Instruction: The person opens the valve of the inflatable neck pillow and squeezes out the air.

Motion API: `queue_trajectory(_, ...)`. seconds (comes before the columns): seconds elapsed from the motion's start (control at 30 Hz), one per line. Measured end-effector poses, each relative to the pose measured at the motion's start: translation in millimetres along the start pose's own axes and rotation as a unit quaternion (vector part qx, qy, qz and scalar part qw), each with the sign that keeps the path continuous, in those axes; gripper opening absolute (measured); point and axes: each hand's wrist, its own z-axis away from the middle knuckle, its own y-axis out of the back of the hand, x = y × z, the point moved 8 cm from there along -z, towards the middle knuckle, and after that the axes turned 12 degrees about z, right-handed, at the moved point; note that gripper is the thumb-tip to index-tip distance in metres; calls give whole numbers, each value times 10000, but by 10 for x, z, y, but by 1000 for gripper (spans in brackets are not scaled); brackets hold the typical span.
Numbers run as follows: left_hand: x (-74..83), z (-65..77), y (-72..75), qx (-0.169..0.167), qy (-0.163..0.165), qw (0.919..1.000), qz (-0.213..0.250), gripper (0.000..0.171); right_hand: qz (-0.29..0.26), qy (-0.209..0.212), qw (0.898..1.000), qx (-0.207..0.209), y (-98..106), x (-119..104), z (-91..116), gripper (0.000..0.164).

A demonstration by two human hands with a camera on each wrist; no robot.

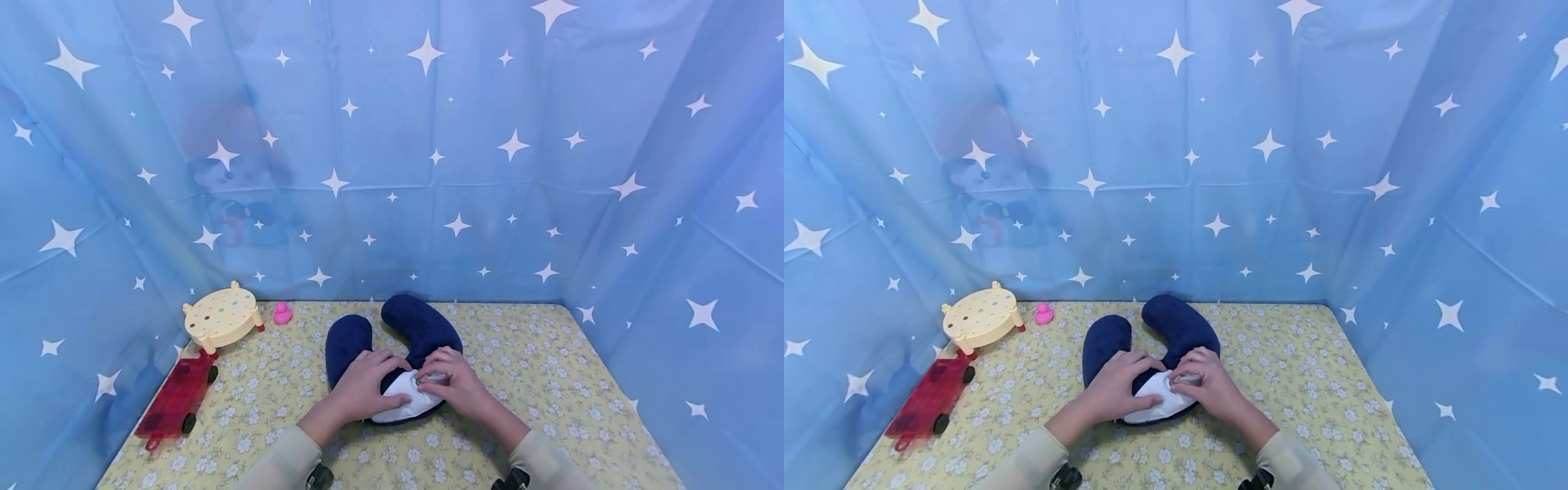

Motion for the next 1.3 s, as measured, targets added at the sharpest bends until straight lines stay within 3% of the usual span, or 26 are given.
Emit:
queue_trajectory(0.57, -9, -8, 1, -72, 79, 9999, 80, 48, 394, 337, 9984, 203, -31, -46, -4, 24)
queue_trajectory(1.3, -25, 10, -14, -101, 177, 9994, 267, 47, 779, 449, 9952, 383, -65, -86, 0, 25)
